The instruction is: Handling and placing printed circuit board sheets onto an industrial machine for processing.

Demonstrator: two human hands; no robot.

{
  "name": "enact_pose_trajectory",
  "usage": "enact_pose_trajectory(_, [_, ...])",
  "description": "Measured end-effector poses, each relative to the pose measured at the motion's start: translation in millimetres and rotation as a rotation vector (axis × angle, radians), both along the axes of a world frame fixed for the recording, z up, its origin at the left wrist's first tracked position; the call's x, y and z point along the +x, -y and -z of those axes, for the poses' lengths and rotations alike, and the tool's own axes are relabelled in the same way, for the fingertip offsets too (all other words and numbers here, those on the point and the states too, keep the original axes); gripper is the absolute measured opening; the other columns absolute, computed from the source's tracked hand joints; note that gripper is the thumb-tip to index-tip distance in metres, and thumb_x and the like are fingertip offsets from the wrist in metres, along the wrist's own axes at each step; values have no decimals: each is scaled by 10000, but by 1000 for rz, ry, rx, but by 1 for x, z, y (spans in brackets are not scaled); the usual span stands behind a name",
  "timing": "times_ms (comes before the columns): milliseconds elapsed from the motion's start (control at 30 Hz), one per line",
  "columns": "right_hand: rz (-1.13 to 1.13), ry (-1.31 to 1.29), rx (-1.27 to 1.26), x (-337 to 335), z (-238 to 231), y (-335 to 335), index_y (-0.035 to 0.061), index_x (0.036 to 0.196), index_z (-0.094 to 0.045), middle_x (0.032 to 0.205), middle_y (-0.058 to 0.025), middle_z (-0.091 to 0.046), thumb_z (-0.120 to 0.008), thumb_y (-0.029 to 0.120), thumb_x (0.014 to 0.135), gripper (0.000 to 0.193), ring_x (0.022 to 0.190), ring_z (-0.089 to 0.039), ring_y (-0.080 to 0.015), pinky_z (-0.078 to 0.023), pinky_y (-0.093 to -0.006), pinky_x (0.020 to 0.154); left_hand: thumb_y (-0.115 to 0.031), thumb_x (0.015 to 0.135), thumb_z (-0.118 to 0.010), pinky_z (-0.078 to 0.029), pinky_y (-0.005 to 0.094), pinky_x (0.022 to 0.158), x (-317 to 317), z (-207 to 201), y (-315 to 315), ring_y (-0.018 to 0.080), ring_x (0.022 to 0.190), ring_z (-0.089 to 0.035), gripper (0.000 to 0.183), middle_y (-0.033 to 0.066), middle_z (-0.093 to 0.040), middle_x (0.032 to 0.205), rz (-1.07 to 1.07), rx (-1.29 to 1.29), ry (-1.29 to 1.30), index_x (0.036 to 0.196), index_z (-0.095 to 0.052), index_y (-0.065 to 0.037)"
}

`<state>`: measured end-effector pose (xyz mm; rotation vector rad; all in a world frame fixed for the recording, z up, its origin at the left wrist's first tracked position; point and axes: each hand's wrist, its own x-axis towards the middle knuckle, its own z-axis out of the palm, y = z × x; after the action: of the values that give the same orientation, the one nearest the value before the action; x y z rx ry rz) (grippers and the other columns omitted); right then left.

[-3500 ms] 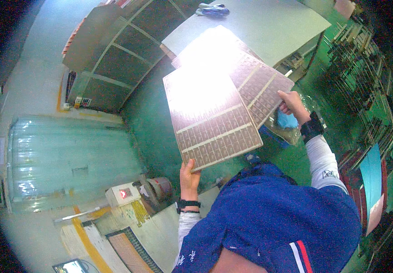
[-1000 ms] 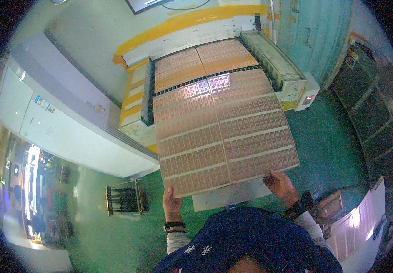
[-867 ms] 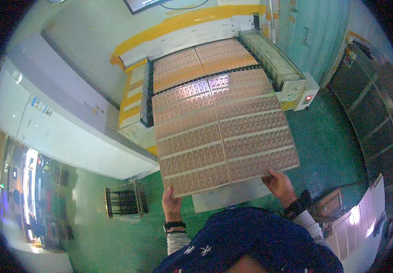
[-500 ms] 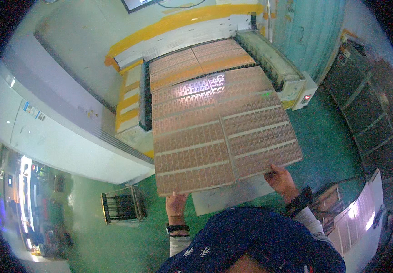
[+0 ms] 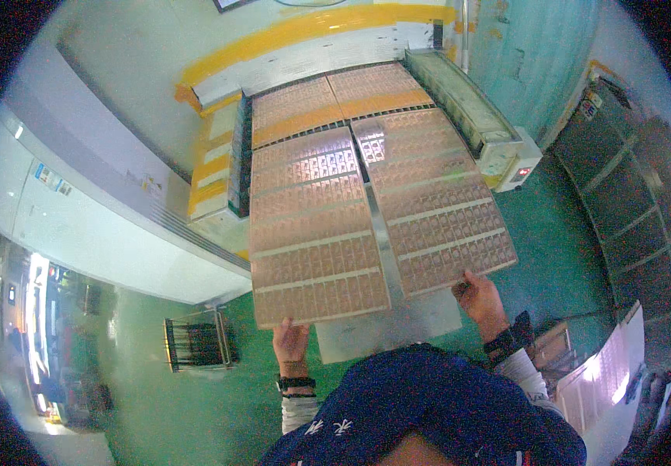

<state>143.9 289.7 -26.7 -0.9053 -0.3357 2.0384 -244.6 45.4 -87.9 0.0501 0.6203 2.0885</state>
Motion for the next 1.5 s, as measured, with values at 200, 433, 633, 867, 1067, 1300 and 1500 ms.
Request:
enact_pose_trajectory(200, [-51,-12,-45,12,-13,-12,21,951,-607,927,-91,-618,-622,112,878,118,823,-583,-245,-502,-395,772,-59,860,-591,-481,452,920,30,-29,-12,253,1081,-585,326,78,-626,1147,-59,24,34,1184,-556,-73])
enact_pose_trajectory(433, [-122,62,29,22,-12,-18,10,927,-605,869,-76,-633,-579,91,894,91,778,-620,-225,-538,-376,748,-91,880,-584,-467,442,934,28,6,-2,245,1086,-586,276,82,-641,1142,64,157,2,1155,-592,-63])
enact_pose_trajectory(633, [-188,31,56,28,-11,-20,2,897,-610,858,-82,-645,-584,91,892,92,790,-637,-216,-546,-365,760,-118,886,-592,-466,448,921,52,-44,-20,248,1059,-598,183,79,-670,1075,-61,15,31,1049,-650,-59])
enact_pose_trajectory(867, [-198,28,91,29,-5,-21,-17,897,-628,841,-91,-644,-594,96,887,119,774,-640,-211,-560,-346,749,-145,910,-572,-466,439,924,55,-38,-20,249,1107,-573,152,95,-638,1155,-44,51,18,994,-660,-53])
enact_pose_trajectory(1067, [-244,18,123,25,-18,-22,-40,967,-642,885,-106,-664,-593,92,885,163,764,-642,-209,-556,-337,734,-144,920,-553,-453,450,943,54,-48,-22,264,1129,-559,168,103,-625,1171,6,85,-8,1027,-641,-48])
enact_pose_trajectory(1300, [-279,410,580,28,-1,-20,-55,967,-643,864,-99,-665,-585,93,889,177,757,-641,-207,-552,-339,699,-106,914,-542,-402,457,1002,55,-33,-16,265,1197,-505,310,103,-563,1274,11,85,-28,1222,-544,-64])
enact_pose_trajectory(1500, [-214,15,66,31,-18,-21,-45,973,-641,830,-83,-650,-590,91,885,170,748,-635,-206,-550,-336,687,-58,897,-552,-404,450,1004,63,-46,-27,263,1190,-514,308,92,-580,1254,42,82,17,1204,-560,-58])
